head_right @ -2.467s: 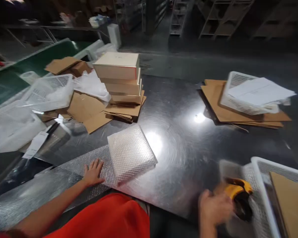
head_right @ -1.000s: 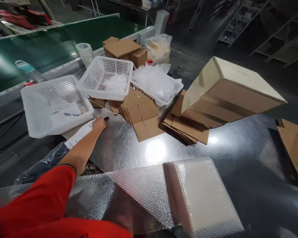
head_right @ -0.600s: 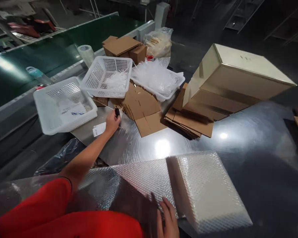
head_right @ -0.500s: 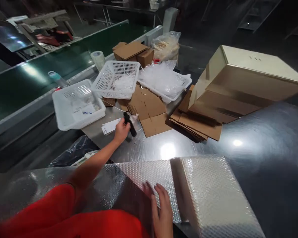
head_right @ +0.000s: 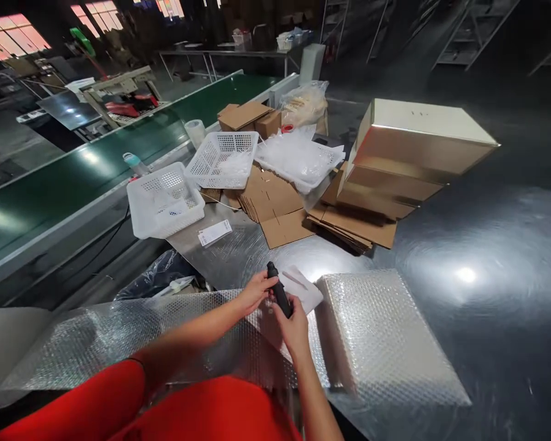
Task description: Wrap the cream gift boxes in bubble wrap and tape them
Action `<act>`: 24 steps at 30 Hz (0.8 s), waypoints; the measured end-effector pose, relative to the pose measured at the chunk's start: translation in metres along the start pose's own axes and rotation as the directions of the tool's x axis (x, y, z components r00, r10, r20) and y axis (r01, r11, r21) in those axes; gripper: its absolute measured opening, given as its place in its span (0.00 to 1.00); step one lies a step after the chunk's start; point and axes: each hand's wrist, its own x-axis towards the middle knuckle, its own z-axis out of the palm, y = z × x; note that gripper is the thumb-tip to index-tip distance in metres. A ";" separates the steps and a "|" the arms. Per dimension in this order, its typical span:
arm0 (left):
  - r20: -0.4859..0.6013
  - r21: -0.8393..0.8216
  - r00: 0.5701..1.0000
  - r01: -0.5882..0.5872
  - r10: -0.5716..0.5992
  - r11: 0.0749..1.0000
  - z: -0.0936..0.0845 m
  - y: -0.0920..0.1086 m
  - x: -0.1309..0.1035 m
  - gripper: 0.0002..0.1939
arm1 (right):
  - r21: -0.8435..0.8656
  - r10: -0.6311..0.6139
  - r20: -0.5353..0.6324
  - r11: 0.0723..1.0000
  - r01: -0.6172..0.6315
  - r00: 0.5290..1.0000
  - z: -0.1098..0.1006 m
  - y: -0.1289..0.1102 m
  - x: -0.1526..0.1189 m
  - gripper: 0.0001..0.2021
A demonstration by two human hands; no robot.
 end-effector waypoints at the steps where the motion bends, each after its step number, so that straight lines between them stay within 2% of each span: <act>1: 0.002 -0.008 1.000 -0.027 0.027 1.000 -0.004 0.000 0.000 0.32 | 0.015 -0.002 0.000 1.000 0.002 1.000 0.004 -0.004 0.002 0.26; 3: -0.058 0.002 0.994 -0.096 0.096 0.995 -0.014 0.001 0.000 0.32 | 0.066 0.014 0.052 0.998 -0.017 0.999 0.012 -0.013 0.004 0.26; 5: -0.144 0.086 0.973 -0.169 0.180 0.982 -0.024 0.006 0.002 0.32 | 0.127 0.052 0.170 0.989 -0.074 0.984 0.019 -0.022 0.002 0.27; 6: -0.139 0.137 0.968 -0.191 0.209 0.972 -0.028 0.010 0.004 0.32 | 0.147 0.072 0.235 0.983 -0.108 0.969 0.023 -0.026 -0.001 0.29; 7: -0.080 0.174 0.973 -0.199 0.215 0.965 -0.033 0.015 0.005 0.33 | 0.171 0.090 0.304 0.974 -0.147 0.948 0.026 -0.029 -0.004 0.30; 9: 0.148 0.170 0.978 -0.169 0.145 0.971 -0.041 0.026 0.008 0.34 | 0.251 0.115 0.447 0.936 -0.247 0.887 0.031 -0.032 -0.011 0.31; 11: 0.351 0.120 0.936 -0.085 0.038 0.989 -0.049 0.035 0.011 0.30 | 0.360 0.104 0.568 0.860 -0.361 0.816 0.033 -0.032 -0.016 0.29; 12: 0.393 0.098 0.919 -0.050 0.008 0.994 -0.053 0.038 0.011 0.28 | 0.409 0.088 0.614 0.814 -0.411 0.785 0.033 -0.031 -0.017 0.28; 14: 0.377 0.079 0.926 -0.017 -0.014 0.997 -0.059 0.040 0.013 0.27 | 0.476 0.050 0.655 0.747 -0.463 0.754 0.031 -0.028 -0.018 0.26; 16: 0.323 0.116 0.946 -0.013 -0.026 0.993 -0.066 0.041 0.016 0.31 | 0.525 0.018 0.659 0.705 -0.477 0.752 0.029 -0.025 -0.018 0.24; 18: 0.312 0.173 0.948 0.000 -0.055 0.985 -0.072 0.041 0.021 0.34 | 0.574 0.005 0.640 0.662 -0.482 0.769 0.026 -0.023 -0.018 0.23; 20: 0.302 0.275 0.951 -0.022 -0.065 0.961 -0.079 0.045 0.029 0.32 | 0.604 0.026 0.606 0.636 -0.481 0.795 0.025 -0.024 -0.018 0.20; 22: 0.229 0.495 0.973 -0.093 -0.026 0.864 -0.088 0.051 0.039 0.25 | 0.629 0.066 0.531 0.638 -0.445 0.845 0.023 -0.027 -0.018 0.17; 24: 0.114 0.711 0.991 -0.129 0.068 0.692 -0.102 0.063 0.049 0.18 | 0.669 0.116 0.387 0.648 -0.365 0.915 0.018 -0.032 -0.018 0.19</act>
